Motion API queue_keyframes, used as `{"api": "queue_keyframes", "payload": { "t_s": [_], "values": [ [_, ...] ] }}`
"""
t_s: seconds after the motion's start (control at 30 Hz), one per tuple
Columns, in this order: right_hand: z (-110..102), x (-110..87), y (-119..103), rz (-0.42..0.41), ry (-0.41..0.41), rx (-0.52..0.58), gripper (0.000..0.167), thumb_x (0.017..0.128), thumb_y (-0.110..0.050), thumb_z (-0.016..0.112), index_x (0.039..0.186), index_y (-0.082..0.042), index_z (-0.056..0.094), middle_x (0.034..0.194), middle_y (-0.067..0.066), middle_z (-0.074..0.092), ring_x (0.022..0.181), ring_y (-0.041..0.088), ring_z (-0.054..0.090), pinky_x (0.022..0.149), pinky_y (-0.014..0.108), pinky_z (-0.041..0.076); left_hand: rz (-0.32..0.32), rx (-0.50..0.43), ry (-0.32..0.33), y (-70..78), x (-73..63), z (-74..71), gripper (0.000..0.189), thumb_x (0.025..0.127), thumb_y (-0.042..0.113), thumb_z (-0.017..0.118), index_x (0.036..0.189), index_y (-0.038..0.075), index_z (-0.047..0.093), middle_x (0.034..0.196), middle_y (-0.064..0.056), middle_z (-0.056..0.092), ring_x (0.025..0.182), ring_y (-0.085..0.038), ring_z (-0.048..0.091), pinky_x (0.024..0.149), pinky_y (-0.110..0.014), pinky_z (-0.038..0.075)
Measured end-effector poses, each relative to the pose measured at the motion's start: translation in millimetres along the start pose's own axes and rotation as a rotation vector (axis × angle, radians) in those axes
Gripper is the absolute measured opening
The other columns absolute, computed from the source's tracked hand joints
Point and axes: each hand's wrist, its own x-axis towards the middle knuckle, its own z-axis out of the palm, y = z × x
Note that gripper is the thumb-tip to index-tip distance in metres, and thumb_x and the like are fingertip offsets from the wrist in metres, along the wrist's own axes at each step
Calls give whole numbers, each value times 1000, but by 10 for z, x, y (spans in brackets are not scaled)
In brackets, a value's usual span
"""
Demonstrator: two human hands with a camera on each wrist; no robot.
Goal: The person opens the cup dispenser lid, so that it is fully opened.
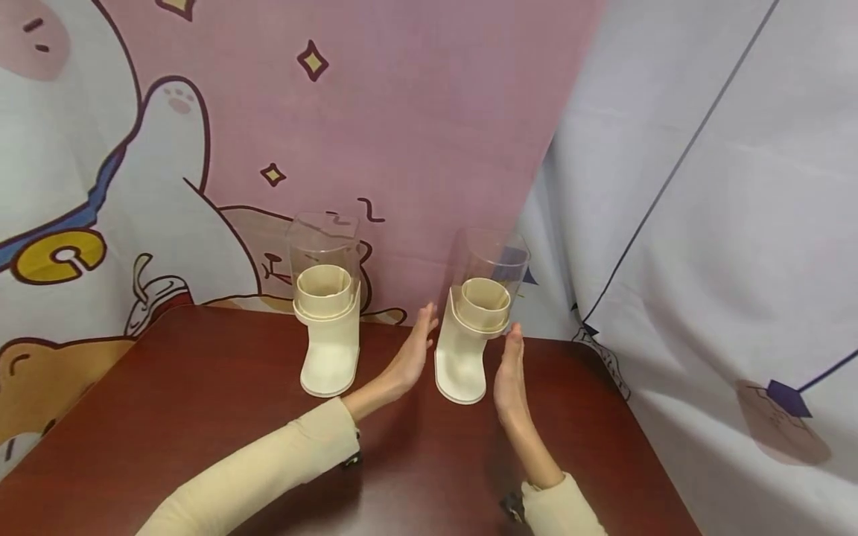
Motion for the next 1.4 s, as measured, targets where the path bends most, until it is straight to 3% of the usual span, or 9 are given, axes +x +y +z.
{"api": "queue_keyframes", "payload": {
  "t_s": [0.2, 0.4, 0.57, 0.7, 0.77, 0.93, 1.1, 1.23, 1.4],
  "values": [
    [70, 18, 55, 5, -8, -6, 91, 97, -71, 2, 159, -5, -9, 168, 11, -11, 155, 25, -10, 123, 54, -8, 42, 23, -11, -37, 144, 251, 75, 105, 58, 9, 160, 7, 5, 169, -5, 1, 156, -18, -1, 126, -44, 6],
    [70, 21, 92, -63, -25, 39, 90, 98, -71, 5, 160, -7, -7, 168, 10, -9, 155, 28, -9, 121, 60, -10, 6, -5, -4, 35, 30, 544, 89, 98, 72, 16, 159, 15, -13, 167, -1, -20, 154, -18, -14, 125, -49, 5],
    [-8, 113, 110, -137, -4, 58, 80, 102, -64, 10, 161, -11, -1, 169, 6, -3, 155, 22, -6, 123, 50, -10, -8, 50, -19, 129, -110, 709, 94, 96, 75, 24, 159, 17, -14, 165, 3, -26, 154, -15, -15, 125, -47, 10],
    [-86, 134, 118, -124, 35, 37, 75, 105, -58, 11, 161, -8, 4, 169, 8, 2, 155, 21, -3, 125, 47, -7, 8, 72, -43, 183, -208, 676, 95, 95, 75, 27, 160, 16, -9, 167, 2, -21, 154, -16, -11, 125, -49, 11],
    [-116, 97, 111, -96, 57, 31, 76, 105, -58, 11, 161, -6, 2, 168, 11, 1, 156, 22, -3, 125, 47, -6, 10, 48, -13, 179, -183, 600, 93, 96, 73, 29, 161, 17, -7, 168, 2, -16, 155, -17, -7, 125, -50, 12],
    [-117, 18, 89, -89, 94, -66, 71, 107, -49, 13, 160, -3, 2, 168, 14, 2, 156, 24, 0, 126, 45, -1, -40, -92, 151, 81, 116, 368, 80, 102, 61, 31, 162, 16, 5, 169, -1, 3, 155, -20, 5, 125, -47, 11],
    [-69, 45, 154, -98, 77, -205, 64, 109, -41, 13, 160, -6, 3, 168, 11, 2, 155, 21, 0, 125, 44, -1, -82, -211, 156, -39, 320, 291, 72, 104, 56, 26, 161, 14, 17, 167, -4, 18, 155, -20, 13, 126, -43, 10],
    [-69, 77, 240, -110, 49, -211, 65, 108, -43, 12, 160, -7, -2, 168, 10, -3, 155, 21, -4, 125, 44, -3, -62, -190, 132, -61, 268, 328, 74, 102, 56, 28, 161, 13, 16, 167, -4, 17, 154, -20, 15, 126, -44, 12],
    [-138, 187, 336, -201, 21, -172, 62, 108, -44, 15, 162, -18, 0, 169, 3, -3, 155, 19, -4, 124, 45, -5, -71, -137, 87, 43, 42, 416, 87, 96, 52, 46, 161, 12, 5, 168, -3, 6, 155, -24, 7, 125, -49, 12]
  ]
}}
